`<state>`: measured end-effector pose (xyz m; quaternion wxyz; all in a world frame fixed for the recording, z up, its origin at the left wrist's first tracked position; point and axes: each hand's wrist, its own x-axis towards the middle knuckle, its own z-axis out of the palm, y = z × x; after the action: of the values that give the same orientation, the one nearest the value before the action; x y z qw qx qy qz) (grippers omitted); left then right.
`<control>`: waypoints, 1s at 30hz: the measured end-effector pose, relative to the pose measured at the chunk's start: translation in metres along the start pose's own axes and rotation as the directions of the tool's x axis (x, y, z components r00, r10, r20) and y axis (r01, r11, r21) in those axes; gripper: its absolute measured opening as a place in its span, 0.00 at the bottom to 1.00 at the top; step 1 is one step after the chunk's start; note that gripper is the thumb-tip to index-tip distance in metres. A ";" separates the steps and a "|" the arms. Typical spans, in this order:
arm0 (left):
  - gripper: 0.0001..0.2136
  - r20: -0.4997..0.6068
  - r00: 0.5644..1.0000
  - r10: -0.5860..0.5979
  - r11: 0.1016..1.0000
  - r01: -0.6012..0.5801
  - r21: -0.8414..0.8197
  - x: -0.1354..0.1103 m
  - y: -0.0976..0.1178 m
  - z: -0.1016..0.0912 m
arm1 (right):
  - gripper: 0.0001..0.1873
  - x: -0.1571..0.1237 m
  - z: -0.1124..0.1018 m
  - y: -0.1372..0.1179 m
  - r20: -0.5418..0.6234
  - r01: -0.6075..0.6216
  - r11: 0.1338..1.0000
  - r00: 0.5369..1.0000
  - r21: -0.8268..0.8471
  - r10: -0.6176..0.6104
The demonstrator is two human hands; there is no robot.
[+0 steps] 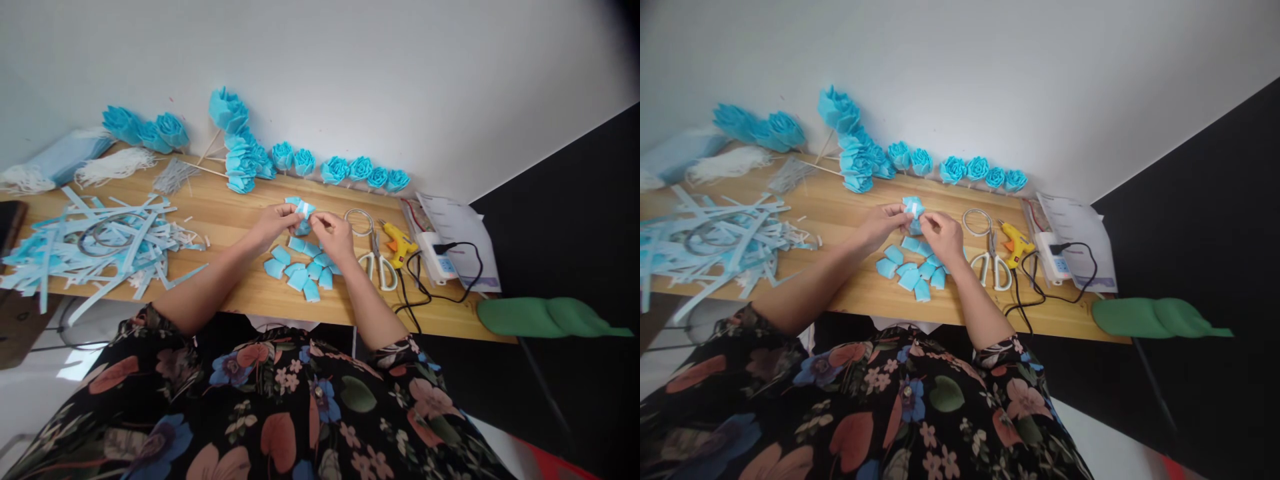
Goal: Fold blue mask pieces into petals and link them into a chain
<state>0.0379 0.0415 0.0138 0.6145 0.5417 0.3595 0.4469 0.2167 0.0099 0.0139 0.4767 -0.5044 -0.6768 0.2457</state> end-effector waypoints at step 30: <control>0.10 0.057 0.998 -0.031 0.997 0.027 0.066 0.002 -0.001 -0.005 | 0.15 0.005 -0.008 0.000 0.142 -0.199 0.960 0.975 0.196 0.173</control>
<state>0.0341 0.0450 0.0118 0.6131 0.5688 0.3637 0.4103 0.2239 0.0136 0.0196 0.4592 -0.4967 -0.6248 0.3900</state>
